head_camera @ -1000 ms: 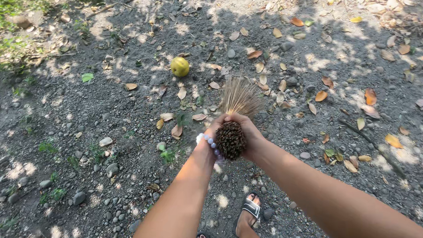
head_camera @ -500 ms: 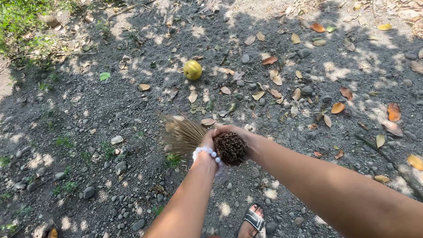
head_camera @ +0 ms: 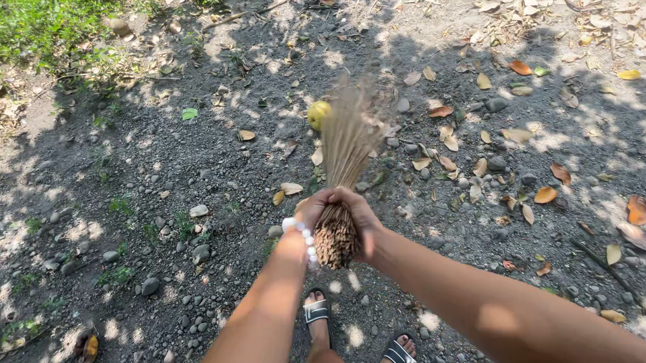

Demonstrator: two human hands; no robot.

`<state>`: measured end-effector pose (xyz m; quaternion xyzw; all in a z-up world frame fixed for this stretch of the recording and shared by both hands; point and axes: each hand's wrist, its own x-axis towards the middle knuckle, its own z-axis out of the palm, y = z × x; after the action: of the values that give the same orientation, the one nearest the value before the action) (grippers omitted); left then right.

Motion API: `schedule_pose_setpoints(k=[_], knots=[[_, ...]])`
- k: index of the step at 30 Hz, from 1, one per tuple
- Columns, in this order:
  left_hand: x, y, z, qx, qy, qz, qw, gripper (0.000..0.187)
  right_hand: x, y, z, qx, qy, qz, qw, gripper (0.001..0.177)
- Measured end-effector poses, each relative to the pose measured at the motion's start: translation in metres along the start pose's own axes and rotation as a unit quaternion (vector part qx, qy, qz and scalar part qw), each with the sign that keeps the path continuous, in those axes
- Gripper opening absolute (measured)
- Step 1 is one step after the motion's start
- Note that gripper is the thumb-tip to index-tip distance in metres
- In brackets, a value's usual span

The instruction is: The person reassembles a handheld broom by gathering the loose straw bristles and securing them together with a black band.

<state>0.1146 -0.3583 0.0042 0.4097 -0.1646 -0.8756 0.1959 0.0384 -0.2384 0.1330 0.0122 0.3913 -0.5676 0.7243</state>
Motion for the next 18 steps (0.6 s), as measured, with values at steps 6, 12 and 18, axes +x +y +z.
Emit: schedule_pose_setpoints(k=[6, 12, 18], knots=[[-0.042, 0.064, -0.007, 0.027, 0.238, 0.14, 0.961, 0.028, 0.078, -0.009, 0.025, -0.165, -0.021, 0.055, 0.985, 0.038], [-0.008, 0.103, -0.059, 0.061, 0.135, -0.008, 0.989, 0.022, 0.181, 0.021, 0.017, -0.089, -0.041, 0.137, 0.986, 0.03], [0.045, 0.145, -0.082, 0.045, -0.091, -0.125, 0.987, 0.019, 0.167, 0.025, 0.087, 0.089, 0.032, 0.008, 0.995, 0.043]])
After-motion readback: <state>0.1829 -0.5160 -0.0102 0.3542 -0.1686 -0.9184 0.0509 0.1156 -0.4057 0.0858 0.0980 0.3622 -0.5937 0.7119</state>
